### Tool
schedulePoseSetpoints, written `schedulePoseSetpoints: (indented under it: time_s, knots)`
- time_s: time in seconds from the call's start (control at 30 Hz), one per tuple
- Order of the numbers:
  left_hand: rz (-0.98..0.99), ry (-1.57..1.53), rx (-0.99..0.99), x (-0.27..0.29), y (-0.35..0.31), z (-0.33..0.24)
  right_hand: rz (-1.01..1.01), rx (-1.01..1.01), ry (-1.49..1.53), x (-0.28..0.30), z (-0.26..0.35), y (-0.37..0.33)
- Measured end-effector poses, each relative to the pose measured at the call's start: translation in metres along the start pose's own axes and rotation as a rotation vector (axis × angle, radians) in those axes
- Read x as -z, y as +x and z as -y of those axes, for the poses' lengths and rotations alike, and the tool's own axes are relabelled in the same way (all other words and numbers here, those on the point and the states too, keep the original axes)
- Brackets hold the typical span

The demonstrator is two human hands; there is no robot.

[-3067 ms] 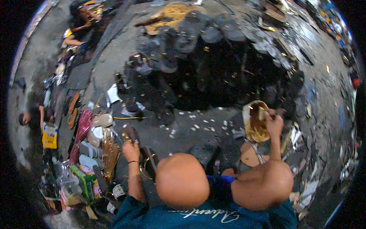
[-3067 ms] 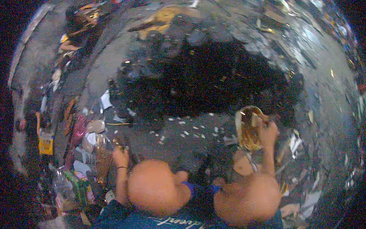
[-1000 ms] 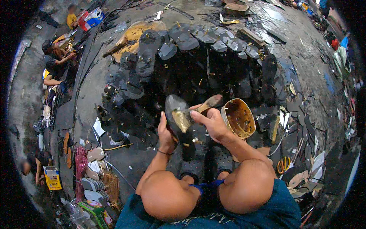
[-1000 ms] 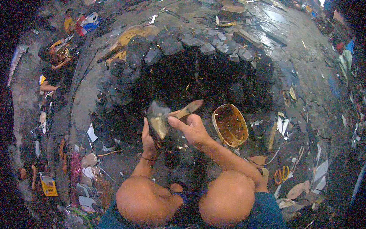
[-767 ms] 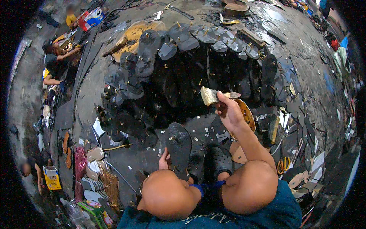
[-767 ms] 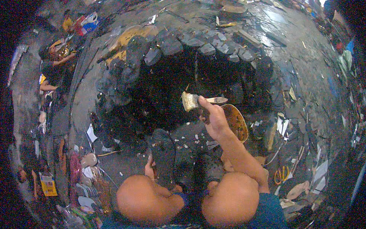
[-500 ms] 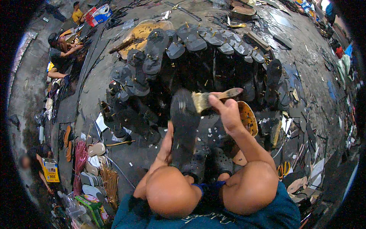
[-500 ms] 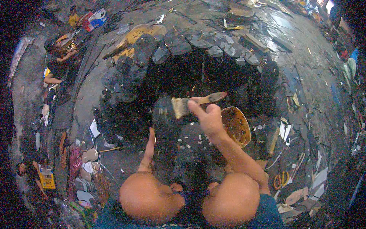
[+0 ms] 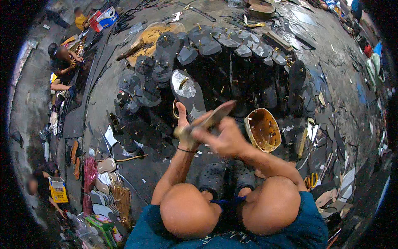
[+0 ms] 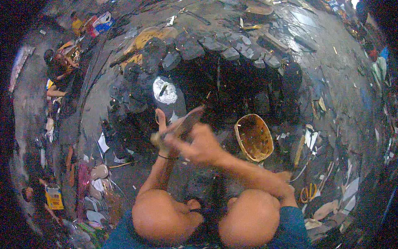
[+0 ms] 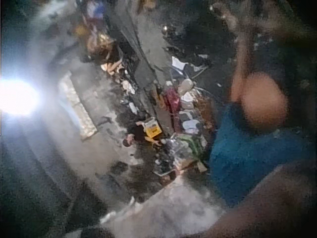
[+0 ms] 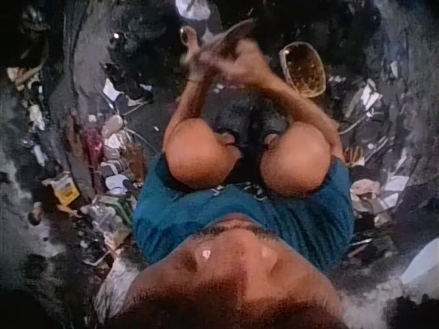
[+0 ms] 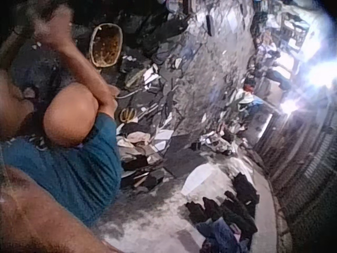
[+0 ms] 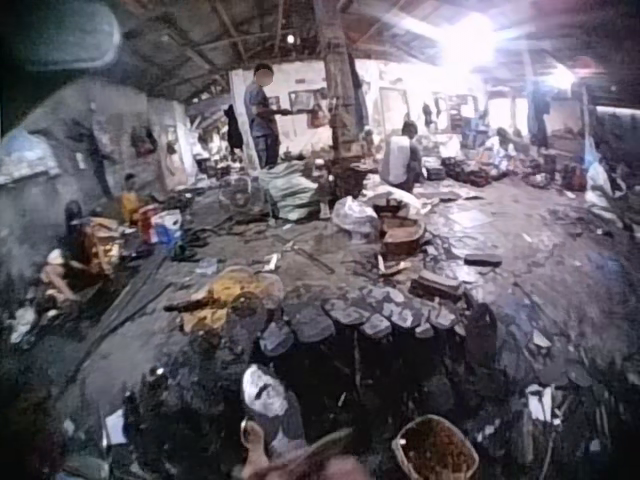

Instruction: The person sits on the floor and uses a brush to apply a dark substance from a container onto the soles of several black sandals. The person repeatedly dips the brush into the container and coats the bottom of each sandal before placing it back on the floor.

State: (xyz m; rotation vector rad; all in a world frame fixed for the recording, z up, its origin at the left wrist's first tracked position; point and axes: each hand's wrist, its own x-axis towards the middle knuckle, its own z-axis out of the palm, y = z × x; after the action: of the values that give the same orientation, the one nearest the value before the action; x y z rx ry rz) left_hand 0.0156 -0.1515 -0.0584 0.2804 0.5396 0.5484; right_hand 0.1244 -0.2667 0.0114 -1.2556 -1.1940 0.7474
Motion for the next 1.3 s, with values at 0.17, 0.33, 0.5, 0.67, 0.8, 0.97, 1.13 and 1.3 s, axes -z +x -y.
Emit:
schedulePoseSetpoints:
  time_s: [0.17,0.33,0.5,0.67,0.8,0.97,1.13,1.3]
  knots:
    - [0.164,-0.026,-0.161,-0.011,0.005,0.000,-0.247,-0.019,-0.140,0.009,-0.030,-0.002]
    - [0.067,0.007,-0.270,-0.016,-0.006,-0.010,-0.301,-0.279,-0.376,0.043,-0.068,0.007]
    - [-0.191,0.130,-0.422,-0.014,0.002,0.000,-0.330,-0.043,-0.129,0.024,-0.032,0.003]
    - [-0.028,0.179,-0.376,-0.022,-0.016,-0.010,-0.504,-0.189,-0.213,0.056,-0.085,0.003]
    - [-0.160,0.269,-0.292,-0.020,-0.012,0.010,-0.034,-0.127,0.118,-0.002,-0.016,-0.014]
    - [-0.086,0.109,-0.387,-0.009,-0.022,0.004,-0.357,-0.164,-0.192,0.012,-0.040,0.003]
    - [-0.215,0.217,-0.405,0.036,-0.052,0.003,0.298,-0.088,0.022,-0.018,-0.013,-0.036]
    - [-0.130,0.004,-0.510,0.081,-0.109,-0.072,-0.209,-0.404,0.145,0.031,-0.043,-0.027]
